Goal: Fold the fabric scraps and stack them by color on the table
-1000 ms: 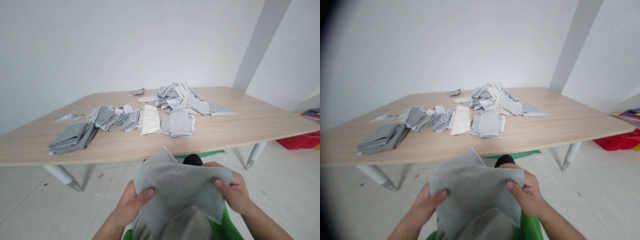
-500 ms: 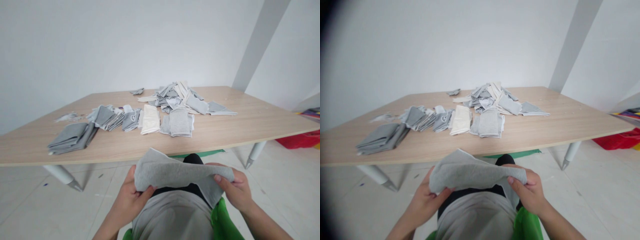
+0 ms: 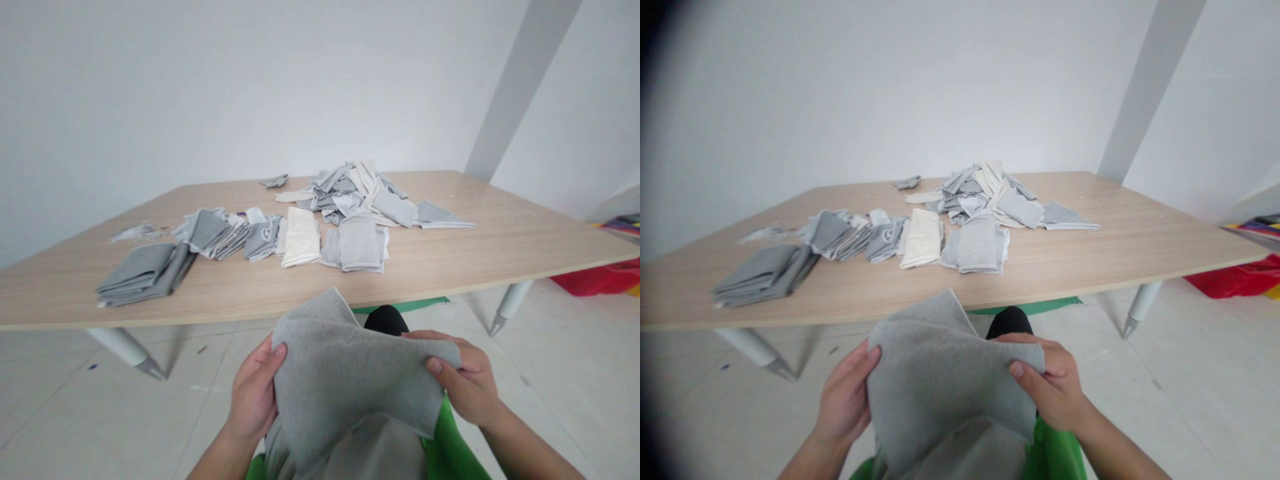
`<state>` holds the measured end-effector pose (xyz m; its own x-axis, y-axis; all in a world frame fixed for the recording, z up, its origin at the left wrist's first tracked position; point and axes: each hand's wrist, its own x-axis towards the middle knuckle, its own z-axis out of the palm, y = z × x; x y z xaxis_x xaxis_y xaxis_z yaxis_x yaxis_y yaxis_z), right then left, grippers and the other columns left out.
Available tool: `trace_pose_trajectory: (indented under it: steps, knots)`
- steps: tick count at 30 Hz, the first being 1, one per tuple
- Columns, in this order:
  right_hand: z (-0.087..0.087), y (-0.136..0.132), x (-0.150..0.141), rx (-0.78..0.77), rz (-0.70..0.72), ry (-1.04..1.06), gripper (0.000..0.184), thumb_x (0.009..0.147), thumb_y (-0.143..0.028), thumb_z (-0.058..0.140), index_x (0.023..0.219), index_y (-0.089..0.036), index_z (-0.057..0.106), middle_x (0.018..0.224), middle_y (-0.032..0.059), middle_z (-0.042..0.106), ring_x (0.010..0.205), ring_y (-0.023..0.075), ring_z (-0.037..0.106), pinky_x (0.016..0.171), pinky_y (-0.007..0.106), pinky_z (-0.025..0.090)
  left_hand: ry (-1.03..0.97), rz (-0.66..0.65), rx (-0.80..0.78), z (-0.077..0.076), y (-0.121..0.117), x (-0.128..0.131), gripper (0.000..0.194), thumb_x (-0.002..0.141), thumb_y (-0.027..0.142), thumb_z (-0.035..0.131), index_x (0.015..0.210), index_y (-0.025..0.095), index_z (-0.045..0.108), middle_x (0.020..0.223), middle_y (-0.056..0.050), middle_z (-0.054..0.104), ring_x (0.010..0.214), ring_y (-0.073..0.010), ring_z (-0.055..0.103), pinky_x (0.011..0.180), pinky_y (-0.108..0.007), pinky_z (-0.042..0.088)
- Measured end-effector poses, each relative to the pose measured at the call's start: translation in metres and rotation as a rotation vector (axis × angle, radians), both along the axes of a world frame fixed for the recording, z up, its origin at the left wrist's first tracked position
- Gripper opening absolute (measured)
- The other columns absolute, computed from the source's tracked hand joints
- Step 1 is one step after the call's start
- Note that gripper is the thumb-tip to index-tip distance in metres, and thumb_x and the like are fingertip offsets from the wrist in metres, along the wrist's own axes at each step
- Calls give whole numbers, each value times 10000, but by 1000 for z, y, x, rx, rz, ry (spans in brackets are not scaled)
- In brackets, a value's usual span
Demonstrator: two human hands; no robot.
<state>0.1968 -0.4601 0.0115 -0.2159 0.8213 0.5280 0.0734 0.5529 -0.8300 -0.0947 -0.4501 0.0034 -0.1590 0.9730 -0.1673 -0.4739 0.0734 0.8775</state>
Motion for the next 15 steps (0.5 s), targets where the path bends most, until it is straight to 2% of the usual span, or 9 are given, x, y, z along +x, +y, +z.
trace_pose_trajectory:
  steps: [2, 4, 8, 11, 13, 15]
  knots:
    - [0, 0, 0, 3, 10, -7, 288, 868, -171, 576, 1089, -292, 715, 1134, 35, 703, 951, 207, 685, 766, 279, 568, 24, -32, 45, 1, 1, 0, 495, 656, 284, 777, 1123, 167, 660, 900, -92, 734, 848, -263, 689, 780, -354, 541]
    - [0, 0, 0, 10, 18, -21, 287, 869, -171, 571, 1092, -280, 716, 1137, 45, 701, 974, 223, 681, 791, 306, 570, 109, -34, 103, 0, 3, -3, 472, 680, 271, 759, 1132, 192, 649, 932, -74, 727, 871, -252, 680, 787, -344, 533]
    - [1, -2, 0, 23, 8, -59, 291, 865, -179, 581, 1105, -279, 711, 1141, 51, 699, 999, 235, 675, 823, 329, 569, 422, -128, 212, -4, 5, -15, 248, 725, 278, 729, 957, 191, 709, 836, -44, 703, 802, -227, 658, 719, -314, 522]
    - [2, -2, 0, 31, -20, -65, 268, 861, -194, 589, 1083, -264, 723, 1140, 63, 698, 1000, 244, 674, 835, 343, 568, 625, -191, 374, -7, 7, -27, 116, 733, 267, 716, 803, 176, 731, 855, -62, 661, 841, -237, 624, 751, -335, 513]
    - [3, -1, 0, 32, -39, -47, 267, 858, -195, 594, 1084, -257, 723, 1133, 68, 701, 996, 245, 674, 826, 337, 569, 693, -123, 492, -10, 8, -31, 95, 716, 257, 726, 757, 172, 736, 998, -91, 627, 970, -261, 589, 854, -366, 493]
    - [2, -1, 1, 20, -56, -25, 274, 855, -195, 600, 1095, -254, 717, 1118, 69, 707, 978, 237, 679, 804, 320, 572, 696, -14, 572, -15, 7, -32, 106, 685, 241, 749, 770, 178, 747, 1247, -109, 537, 1170, -295, 501, 989, -392, 426]
